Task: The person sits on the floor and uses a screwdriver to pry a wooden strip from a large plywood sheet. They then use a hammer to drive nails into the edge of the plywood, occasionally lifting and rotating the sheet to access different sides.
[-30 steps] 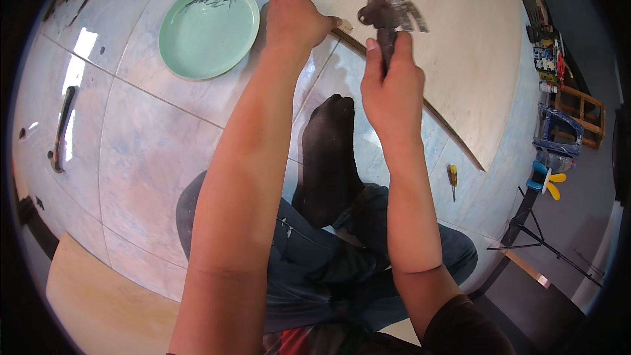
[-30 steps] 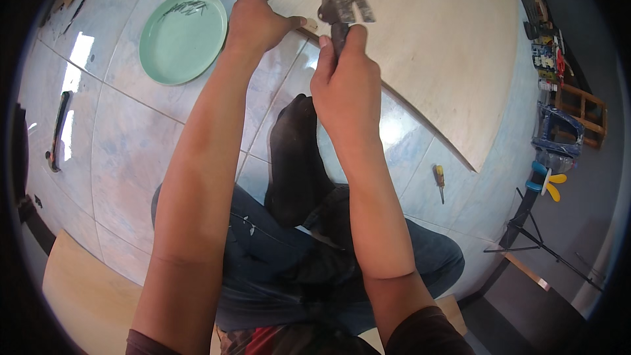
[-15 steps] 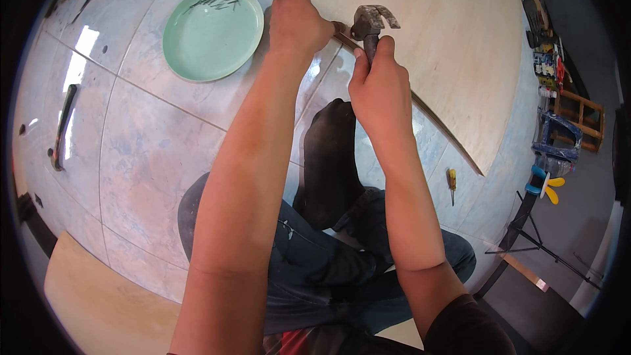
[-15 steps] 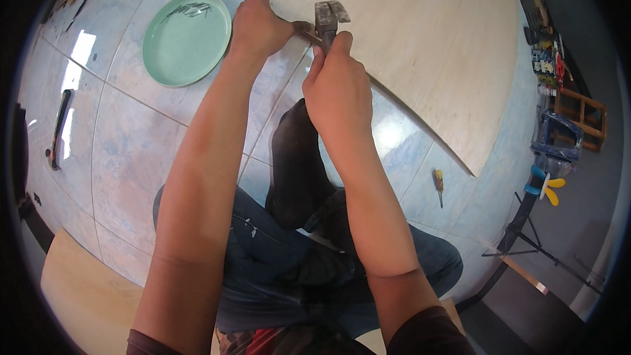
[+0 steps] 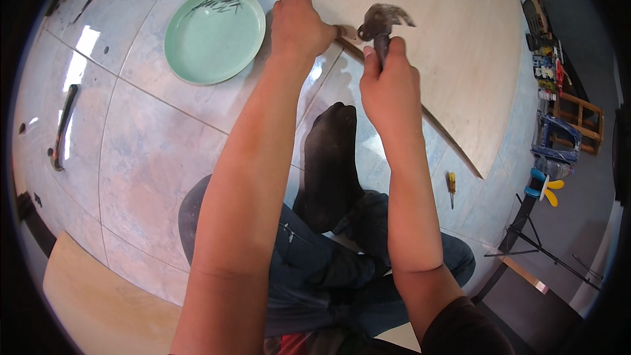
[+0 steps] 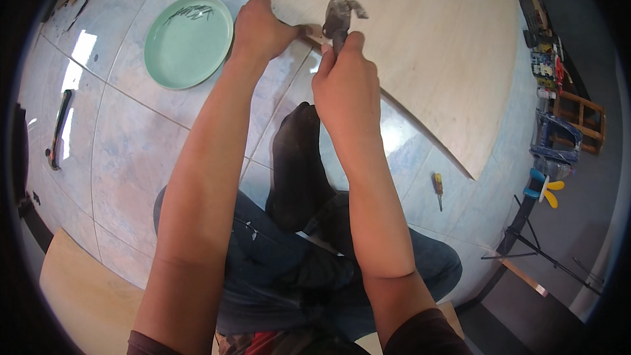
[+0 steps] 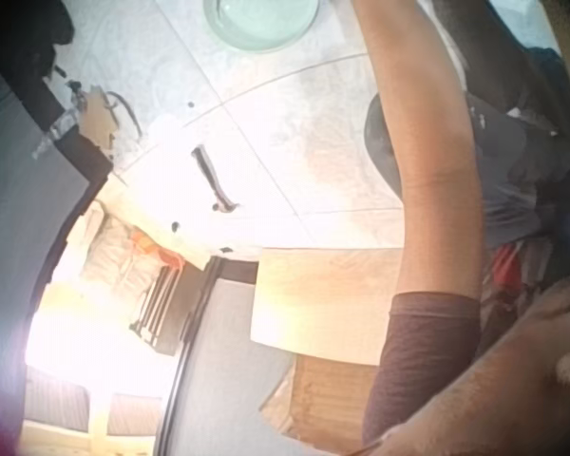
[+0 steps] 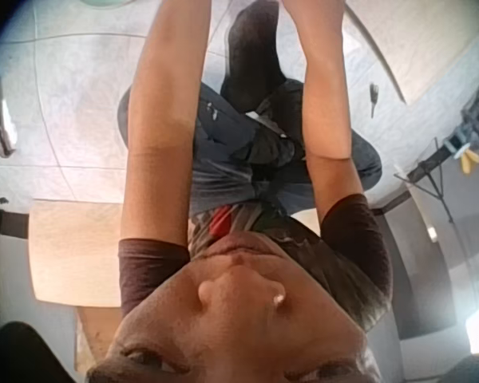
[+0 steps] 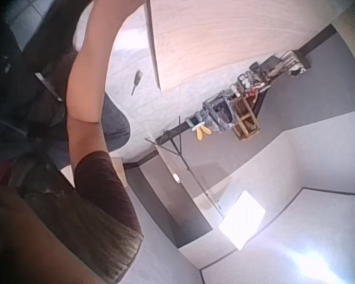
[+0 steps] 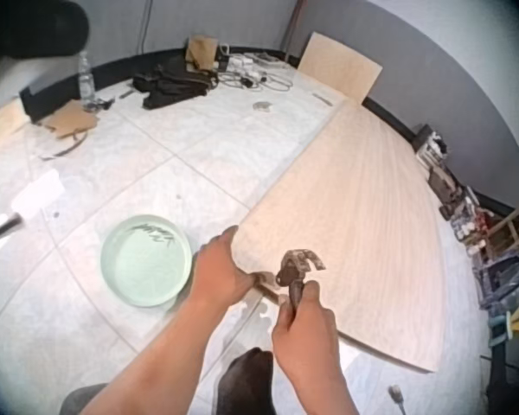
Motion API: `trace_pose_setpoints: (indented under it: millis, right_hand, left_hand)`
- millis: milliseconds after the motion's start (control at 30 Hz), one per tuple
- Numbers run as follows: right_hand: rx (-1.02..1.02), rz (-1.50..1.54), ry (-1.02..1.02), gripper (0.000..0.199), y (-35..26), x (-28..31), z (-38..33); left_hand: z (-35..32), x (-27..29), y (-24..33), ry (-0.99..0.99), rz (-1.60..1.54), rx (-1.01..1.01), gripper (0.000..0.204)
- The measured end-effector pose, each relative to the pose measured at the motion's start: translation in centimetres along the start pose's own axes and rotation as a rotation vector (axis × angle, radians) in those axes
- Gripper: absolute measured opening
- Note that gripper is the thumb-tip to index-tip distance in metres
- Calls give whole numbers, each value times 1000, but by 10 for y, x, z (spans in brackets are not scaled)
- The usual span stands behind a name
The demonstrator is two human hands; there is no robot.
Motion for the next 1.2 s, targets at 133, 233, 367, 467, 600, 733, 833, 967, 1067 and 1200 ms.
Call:
trace_pose_setpoints:
  millis: [133, 233, 367, 467, 600, 733, 833, 967, 1067, 1200]
  right_hand:
    - [12, 110, 32, 24, -18, 15, -12]
    - [97, -25, 113, 24, -3, -6, -9]
    - [55, 17, 66, 24, 1, -2, -2]
    - [57, 129, 86, 24, -17, 23, -9]
    - [166, -20, 187, 23, -5, -1, -12]
    - [26, 54, 53, 23, 13, -11, -7]
    - [75, 176, 137, 23, -3, 18, -8]
    - [202, 223, 226, 24, 2, 15, -11]
    - [89, 175, 77, 23, 26, -20, -4]
    - [36, 262, 144, 25, 49, 1, -18]
  left_hand:
    - [-2, 3, -6, 20, -3, 9, 93]
    - [1, 0, -5, -42, -35, 11, 96]
    - [1, 1, -2, -54, -27, 17, 98]
    - [-1, 3, -5, -16, -10, 5, 100]
    - [-1, 0, -3, -22, -9, -2, 104]
    - [-3, 0, -3, -46, -2, 11, 106]
    - [1, 2, -5, -42, -42, 11, 104]
    - [1, 1, -5, -54, -24, 29, 105]
    - [2, 1, -5, -51, -16, 3, 105]
    - [-1, 2, -6, -68, 9, 4, 109]
Point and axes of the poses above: each hand's wrist, its own z-axis towards the middle knuckle, its own x-axis out of the back of the hand, y = z × x, the point moved 8 cm from there along z, towards the middle knuckle, and after that the axes turned 6 degrees about -y, right-handed, at the moved point
